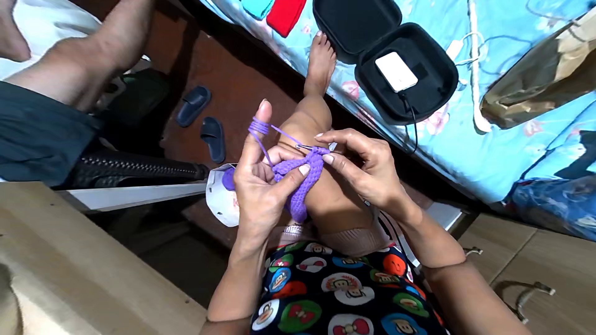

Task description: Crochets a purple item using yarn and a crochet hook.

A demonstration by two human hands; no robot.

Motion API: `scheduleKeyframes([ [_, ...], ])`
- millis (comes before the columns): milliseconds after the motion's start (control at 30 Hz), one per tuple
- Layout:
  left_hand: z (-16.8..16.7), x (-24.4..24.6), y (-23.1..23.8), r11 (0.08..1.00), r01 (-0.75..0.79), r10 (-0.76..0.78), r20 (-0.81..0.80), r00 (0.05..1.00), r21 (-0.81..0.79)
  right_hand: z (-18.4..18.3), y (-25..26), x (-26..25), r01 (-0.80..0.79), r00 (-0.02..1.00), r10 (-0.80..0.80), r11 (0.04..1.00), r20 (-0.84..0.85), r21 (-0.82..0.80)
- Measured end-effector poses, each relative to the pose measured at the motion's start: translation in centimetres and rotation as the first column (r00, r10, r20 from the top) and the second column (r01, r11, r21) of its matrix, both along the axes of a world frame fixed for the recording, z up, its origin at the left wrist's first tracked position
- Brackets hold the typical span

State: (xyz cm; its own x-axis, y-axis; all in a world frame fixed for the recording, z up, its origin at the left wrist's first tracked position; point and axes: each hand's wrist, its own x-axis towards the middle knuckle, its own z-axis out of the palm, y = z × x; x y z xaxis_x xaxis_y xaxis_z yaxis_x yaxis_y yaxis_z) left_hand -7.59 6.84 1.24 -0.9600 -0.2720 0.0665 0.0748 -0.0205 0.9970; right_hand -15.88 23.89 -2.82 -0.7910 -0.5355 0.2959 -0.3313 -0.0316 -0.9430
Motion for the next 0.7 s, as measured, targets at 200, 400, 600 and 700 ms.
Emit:
scheduleKeyframes([
  [200,0.3,-0.1,-0.5,0.998,0.051,-0.055,0.074,0.996,0.049,-0.5,0.2,-1.1,0.085,0.925,-0.043,0.992,-0.377,0.095],
  [400,0.2,-0.2,-1.2,0.986,0.080,-0.094,0.095,0.991,0.144,-0.6,0.5,-1.4,0.064,0.878,-0.015,0.994,-0.479,0.087],
  [600,0.0,-0.4,-1.7,0.962,0.114,-0.136,0.074,0.988,0.248,-0.8,1.2,-1.4,0.069,0.850,-0.008,0.993,-0.527,0.096],
  [700,-0.1,-0.4,-1.9,0.949,0.139,-0.162,0.058,0.985,0.284,-1.0,1.4,-1.3,0.101,0.823,-0.029,0.990,-0.567,0.095],
])
